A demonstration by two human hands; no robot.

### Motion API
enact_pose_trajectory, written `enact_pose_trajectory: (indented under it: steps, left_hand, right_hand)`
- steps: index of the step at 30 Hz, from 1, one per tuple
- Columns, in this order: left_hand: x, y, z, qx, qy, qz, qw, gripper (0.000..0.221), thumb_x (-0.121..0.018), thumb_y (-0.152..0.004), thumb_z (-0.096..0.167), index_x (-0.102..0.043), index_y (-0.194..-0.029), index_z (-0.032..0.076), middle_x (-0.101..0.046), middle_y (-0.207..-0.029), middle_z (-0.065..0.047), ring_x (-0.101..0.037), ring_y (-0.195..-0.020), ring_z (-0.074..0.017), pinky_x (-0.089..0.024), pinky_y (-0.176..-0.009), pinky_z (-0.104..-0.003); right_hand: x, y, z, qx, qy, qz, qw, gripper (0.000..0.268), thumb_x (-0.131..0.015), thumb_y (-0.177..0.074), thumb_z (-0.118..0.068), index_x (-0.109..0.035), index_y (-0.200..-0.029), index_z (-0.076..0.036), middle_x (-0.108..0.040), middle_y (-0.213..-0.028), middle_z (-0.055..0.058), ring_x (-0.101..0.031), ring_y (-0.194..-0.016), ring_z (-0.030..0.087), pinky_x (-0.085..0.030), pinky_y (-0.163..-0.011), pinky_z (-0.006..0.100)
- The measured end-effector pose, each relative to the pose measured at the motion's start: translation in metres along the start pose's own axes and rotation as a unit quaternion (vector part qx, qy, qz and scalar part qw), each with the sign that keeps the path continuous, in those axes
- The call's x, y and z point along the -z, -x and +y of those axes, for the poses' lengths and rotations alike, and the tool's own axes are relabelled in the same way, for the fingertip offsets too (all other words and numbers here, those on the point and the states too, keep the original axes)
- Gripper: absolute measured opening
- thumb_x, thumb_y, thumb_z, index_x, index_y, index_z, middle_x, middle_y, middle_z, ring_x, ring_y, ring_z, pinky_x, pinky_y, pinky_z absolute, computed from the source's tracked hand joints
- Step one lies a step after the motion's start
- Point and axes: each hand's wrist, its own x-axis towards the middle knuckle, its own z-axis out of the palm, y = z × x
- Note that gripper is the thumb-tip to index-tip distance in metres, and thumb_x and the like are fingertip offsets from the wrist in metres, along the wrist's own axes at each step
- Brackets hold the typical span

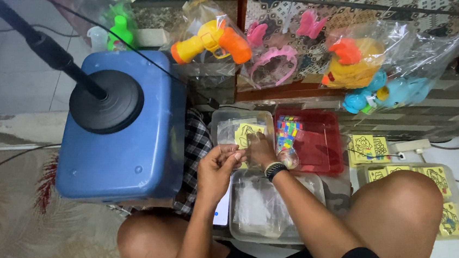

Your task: The person is decorating small yellow cards with tiny stickers using a fine tool and then packing the cards into a plastic container.

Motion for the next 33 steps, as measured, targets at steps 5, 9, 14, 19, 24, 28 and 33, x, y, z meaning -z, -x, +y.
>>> enact_pose_trajectory:
  steps: [5, 9, 14, 19, 24, 28, 33]
  left_hand:
    - [-0.001, 0.000, 0.004, -0.007, -0.012, 0.006, 1.000, 0.024, -0.069, -0.092, -0.001, -0.070, -0.116, -0.007, -0.077, -0.103, -0.027, -0.078, -0.088, -0.0252, -0.066, -0.079, -0.031]
    - [0.000, -0.002, 0.000, 0.004, -0.007, 0.009, 1.000, 0.025, -0.070, -0.092, 0.000, -0.071, -0.117, -0.005, -0.078, -0.104, -0.026, -0.077, -0.087, -0.0233, -0.065, -0.079, -0.030]
    - [-0.001, -0.002, 0.005, 0.005, -0.007, 0.020, 1.000, 0.025, -0.072, -0.091, 0.001, -0.072, -0.115, -0.004, -0.078, -0.101, -0.025, -0.077, -0.085, -0.0228, -0.065, -0.076, -0.031]
    - [0.000, -0.003, 0.005, 0.003, -0.025, 0.018, 1.000, 0.024, -0.073, -0.090, 0.002, -0.075, -0.113, -0.001, -0.078, -0.100, -0.023, -0.077, -0.084, -0.0213, -0.065, -0.074, -0.030]
    - [0.002, -0.004, 0.004, 0.008, 0.015, 0.016, 1.000, 0.024, -0.071, -0.091, -0.001, -0.073, -0.115, -0.003, -0.078, -0.101, -0.025, -0.078, -0.085, -0.0242, -0.065, -0.077, -0.031]
    - [0.004, -0.008, 0.001, 0.004, 0.012, 0.020, 1.000, 0.024, -0.072, -0.091, 0.000, -0.073, -0.115, -0.004, -0.078, -0.101, -0.025, -0.077, -0.086, -0.0243, -0.065, -0.077, -0.032]
    - [0.007, -0.009, 0.003, 0.005, 0.022, 0.020, 1.000, 0.024, -0.071, -0.092, 0.000, -0.072, -0.116, -0.004, -0.077, -0.102, -0.025, -0.078, -0.086, -0.0253, -0.066, -0.077, -0.032]
  right_hand:
    - [0.047, 0.013, -0.032, -0.047, -0.009, -0.030, 0.998, 0.075, -0.058, -0.093, -0.024, -0.027, -0.161, -0.017, -0.055, -0.137, 0.021, -0.065, -0.121, 0.039, -0.055, -0.093, 0.043]
    - [0.010, 0.005, -0.017, 0.048, 0.207, -0.053, 0.976, 0.077, -0.054, -0.091, -0.016, -0.027, -0.163, -0.017, -0.051, -0.150, 0.023, -0.065, -0.119, 0.038, -0.049, -0.089, 0.047]
    - [0.012, 0.003, -0.015, 0.098, 0.260, -0.144, 0.950, 0.073, -0.047, -0.099, -0.020, -0.017, -0.165, -0.027, -0.058, -0.146, 0.016, -0.049, -0.139, 0.035, -0.025, -0.110, 0.061]
    - [-0.003, -0.011, 0.011, 0.128, 0.249, -0.134, 0.951, 0.073, -0.055, -0.088, -0.044, -0.027, -0.155, -0.035, -0.043, -0.150, 0.007, -0.037, -0.142, 0.037, -0.037, -0.100, 0.055]
    - [-0.017, -0.028, 0.030, 0.117, 0.210, -0.108, 0.965, 0.071, -0.067, -0.078, -0.065, -0.039, -0.140, -0.046, -0.032, -0.139, 0.004, -0.044, -0.131, 0.032, -0.052, -0.087, 0.050]
    - [-0.006, -0.027, 0.028, 0.111, 0.162, -0.149, 0.969, 0.068, -0.072, -0.074, -0.060, -0.044, -0.135, -0.050, -0.049, -0.134, 0.006, -0.072, -0.104, 0.036, -0.058, -0.081, 0.046]
    - [0.060, -0.009, -0.014, 0.200, 0.150, -0.160, 0.955, 0.058, -0.081, -0.075, -0.052, -0.056, -0.125, -0.035, -0.070, -0.123, 0.013, -0.072, -0.104, 0.034, -0.053, -0.086, 0.038]
